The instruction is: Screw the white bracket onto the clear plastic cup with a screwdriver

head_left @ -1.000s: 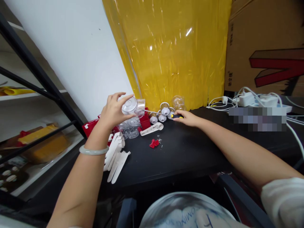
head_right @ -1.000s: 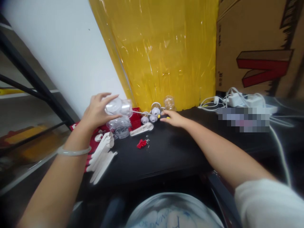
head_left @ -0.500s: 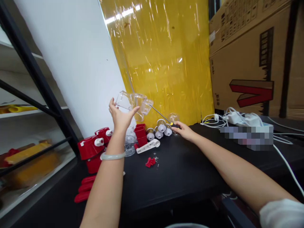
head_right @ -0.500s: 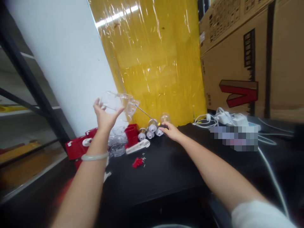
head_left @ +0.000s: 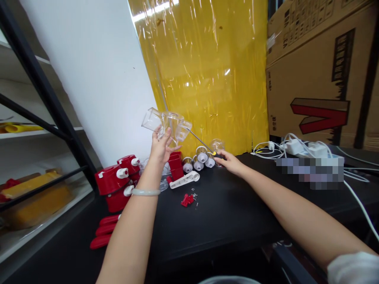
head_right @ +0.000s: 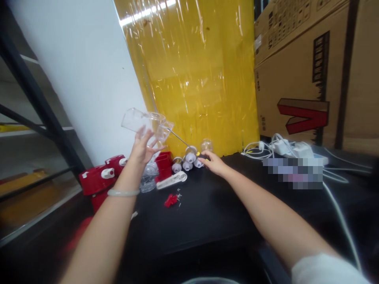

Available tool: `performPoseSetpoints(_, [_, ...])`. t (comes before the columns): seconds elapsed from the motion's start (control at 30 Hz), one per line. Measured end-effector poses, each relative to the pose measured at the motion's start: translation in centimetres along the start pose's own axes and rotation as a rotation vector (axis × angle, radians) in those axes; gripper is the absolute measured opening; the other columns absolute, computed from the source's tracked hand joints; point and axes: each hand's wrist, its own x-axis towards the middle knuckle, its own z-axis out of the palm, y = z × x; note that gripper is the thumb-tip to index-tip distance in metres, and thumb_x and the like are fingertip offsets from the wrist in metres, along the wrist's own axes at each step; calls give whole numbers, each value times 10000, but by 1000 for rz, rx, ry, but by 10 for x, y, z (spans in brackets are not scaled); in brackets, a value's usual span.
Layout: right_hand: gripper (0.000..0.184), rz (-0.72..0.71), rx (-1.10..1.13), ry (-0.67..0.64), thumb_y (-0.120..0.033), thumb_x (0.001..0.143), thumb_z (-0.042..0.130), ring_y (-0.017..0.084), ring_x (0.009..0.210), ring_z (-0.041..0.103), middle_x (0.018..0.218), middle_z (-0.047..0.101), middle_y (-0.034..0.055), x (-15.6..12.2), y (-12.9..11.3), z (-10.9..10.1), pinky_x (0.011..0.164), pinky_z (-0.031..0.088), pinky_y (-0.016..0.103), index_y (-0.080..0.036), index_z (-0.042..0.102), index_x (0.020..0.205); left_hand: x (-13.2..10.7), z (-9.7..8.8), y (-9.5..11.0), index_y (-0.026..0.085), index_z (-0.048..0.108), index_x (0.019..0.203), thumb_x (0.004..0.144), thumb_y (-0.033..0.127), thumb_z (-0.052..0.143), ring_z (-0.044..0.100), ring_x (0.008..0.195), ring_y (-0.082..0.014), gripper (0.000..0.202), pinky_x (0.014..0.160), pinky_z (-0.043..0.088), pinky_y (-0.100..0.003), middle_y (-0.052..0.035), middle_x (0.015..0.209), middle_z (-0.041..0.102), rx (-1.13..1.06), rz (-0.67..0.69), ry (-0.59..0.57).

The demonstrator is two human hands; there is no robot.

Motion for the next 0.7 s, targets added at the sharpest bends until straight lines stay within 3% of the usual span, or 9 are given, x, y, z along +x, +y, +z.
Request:
performPoseSetpoints(0.2, [452, 36, -45, -7, -607, 719, 692, 123, 619, 534, 735, 576, -34, 0, 3, -1, 597, 439, 287, -216, 533, 880, 1, 4, -13, 271, 626, 1003, 719, 423, 889, 614, 1172, -260, 417, 733, 576, -265, -56, 1268, 626, -103, -86, 84])
performPoseSetpoints(0.3, [452, 45, -75, -6, -601, 713, 700, 131, 625, 545, 708, 565, -37, 1, 4, -2, 582, 441, 284, -216, 541, 886, 4, 4, -18, 280, 628, 1115, 838, 447, 797, 662, 1100, -223, 365, 689, 565, -210, -85, 1199, 652, -106, -124, 81])
performPoseSetpoints(0.37, [441, 43, -78, -7, -595, 724, 695, 126, 619, 542, 703, 563, -38, 1, 3, -3, 576, 440, 280, -214, 544, 885, 6, 3, -21, 296, 595, 1191, 878, 362, 773, 674, 1077, -192, 366, 721, 574, -199, -79, 1198, 659, -122, -116, 62])
performPoseSetpoints(0.5, [439, 50, -62, 6, -598, 744, 679, 115, 606, 536, 711, 566, -40, 1, 2, -2, 558, 437, 269, -211, 533, 891, 5, 3, -24, 323, 494, 1289, 794, 103, 804, 689, 1069, -173, 624, 837, 587, -232, -37, 1226, 663, -188, -92, -15])
performPoseSetpoints(0.7, [435, 60, -78, -7, -597, 750, 675, 113, 601, 548, 701, 565, -42, 0, 4, -2, 538, 437, 255, -214, 524, 891, -2, 11, -33, 402, 438, 1336, 806, 97, 774, 707, 1087, -283, 698, 915, 606, -461, -49, 1318, 621, -303, -179, 46])
